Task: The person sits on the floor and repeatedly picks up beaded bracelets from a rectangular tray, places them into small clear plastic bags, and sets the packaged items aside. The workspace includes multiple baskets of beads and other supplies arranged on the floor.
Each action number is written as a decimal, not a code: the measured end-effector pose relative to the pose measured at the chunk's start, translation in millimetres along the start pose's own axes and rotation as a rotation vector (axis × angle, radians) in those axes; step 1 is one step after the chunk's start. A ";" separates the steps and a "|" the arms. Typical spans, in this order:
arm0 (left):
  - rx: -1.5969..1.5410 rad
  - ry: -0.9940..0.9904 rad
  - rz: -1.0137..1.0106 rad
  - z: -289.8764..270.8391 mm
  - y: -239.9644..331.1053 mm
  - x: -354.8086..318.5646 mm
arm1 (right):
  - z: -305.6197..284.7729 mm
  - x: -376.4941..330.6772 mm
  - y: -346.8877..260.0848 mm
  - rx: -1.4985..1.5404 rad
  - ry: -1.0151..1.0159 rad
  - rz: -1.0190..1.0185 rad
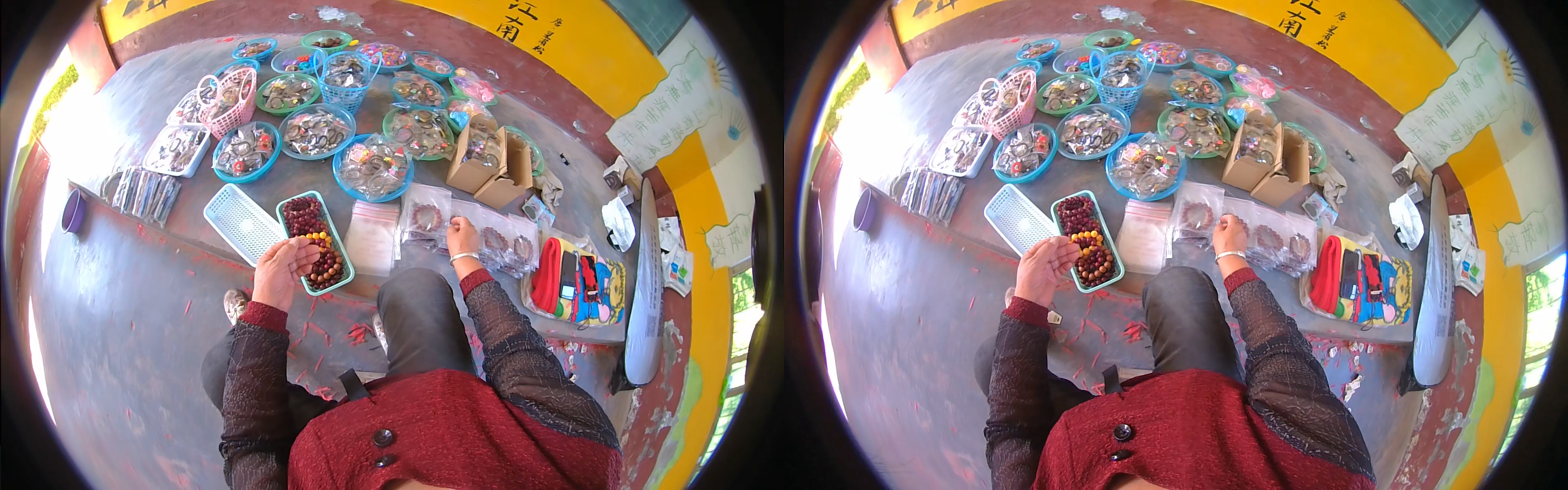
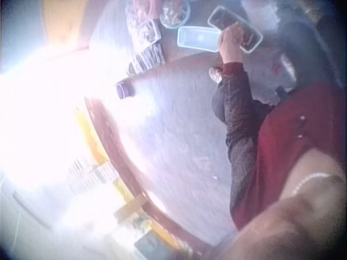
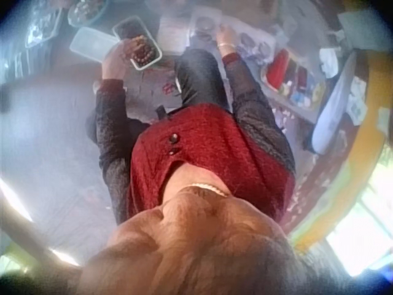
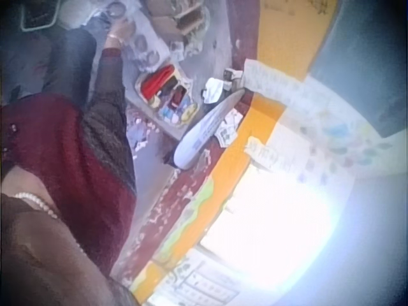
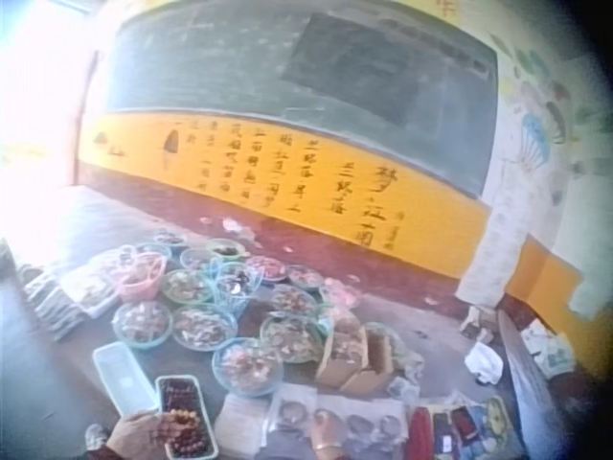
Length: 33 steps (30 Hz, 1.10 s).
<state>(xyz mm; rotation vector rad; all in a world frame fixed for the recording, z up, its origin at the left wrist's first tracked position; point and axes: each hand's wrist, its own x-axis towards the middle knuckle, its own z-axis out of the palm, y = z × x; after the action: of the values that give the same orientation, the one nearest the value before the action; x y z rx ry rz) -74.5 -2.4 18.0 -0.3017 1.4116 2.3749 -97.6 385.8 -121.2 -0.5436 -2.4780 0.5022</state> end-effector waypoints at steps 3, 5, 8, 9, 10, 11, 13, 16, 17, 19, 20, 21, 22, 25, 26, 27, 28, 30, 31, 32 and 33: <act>-0.025 0.041 0.081 -3.7 0.5 0.2 | 0.0 -10.9 -14.5 0.142 -0.287 0.077; -0.087 0.095 0.146 -8.8 2.8 0.4 | 9.7 -6.3 -26.9 0.285 -0.517 0.072; -0.222 0.187 0.241 -25.8 11.6 2.6 | -9.1 15.3 -98.5 0.426 -0.844 -0.035; -0.257 0.215 0.263 -29.5 17.3 1.7 | -9.1 23.3 -117.3 0.446 -0.942 -0.091; -0.293 0.243 0.287 -34.3 23.3 0.6 | -5.3 27.6 -134.1 0.464 -1.041 -0.148; -0.333 0.260 0.307 -36.5 28.4 1.5 | -0.9 32.1 -145.3 0.443 -1.053 -0.223; -0.382 0.288 0.340 -45.7 40.7 -2.3 | 11.7 31.3 -171.2 0.407 -1.081 -0.382; -0.470 0.337 0.385 -54.4 59.1 -9.0 | 50.4 6.3 -184.6 0.345 -1.125 -0.377; -0.488 0.351 0.420 -62.2 64.4 -13.3 | 59.4 -10.0 -189.1 0.317 -1.124 -0.375; -0.529 0.368 0.478 -75.3 70.0 -17.7 | 67.2 -33.6 -187.7 0.212 -1.129 -0.336; -0.536 0.383 0.474 -76.6 72.2 -16.7 | 76.0 -34.9 -174.7 0.068 -1.110 -0.390; -0.543 0.367 0.470 -77.5 72.0 -16.9 | 86.1 -32.9 -161.2 0.001 -1.067 -0.422; -0.551 0.350 0.465 -77.8 71.2 -16.8 | 96.5 -26.5 -148.5 -0.065 -1.022 -0.452; -0.567 0.294 0.450 -85.0 72.0 -18.8 | 103.8 -23.9 -141.1 -0.402 -1.129 -0.462; -0.573 0.285 0.443 -90.1 70.9 -21.7 | 101.8 -35.1 -142.2 -0.495 -1.186 -0.509; -0.562 0.295 0.446 -90.3 71.0 -22.7 | 99.4 -44.5 -138.9 -0.592 -1.234 -0.552; -0.551 0.306 0.447 -88.0 71.6 -23.3 | 98.1 -58.7 -137.4 -0.585 -1.212 -0.475; -0.531 0.326 0.445 -82.9 71.8 -22.7 | 92.1 -87.2 -131.1 -0.571 -1.062 -0.471; -0.521 0.339 0.441 -80.8 71.7 -22.6 | 91.6 -95.6 -131.5 -0.561 -0.988 -0.469; -0.511 0.346 0.433 -78.6 71.4 -21.7 | 90.3 -97.1 -132.3 -0.597 -1.050 -0.466; -0.521 0.323 0.427 -79.0 70.5 -20.4 | 92.4 -99.8 -130.0 -0.575 -1.024 -0.478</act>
<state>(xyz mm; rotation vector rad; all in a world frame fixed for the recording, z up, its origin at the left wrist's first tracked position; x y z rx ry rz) -84.8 -106.5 44.2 -0.5897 1.0247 3.1547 -109.7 206.5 -177.0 0.2185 -3.5973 -0.2284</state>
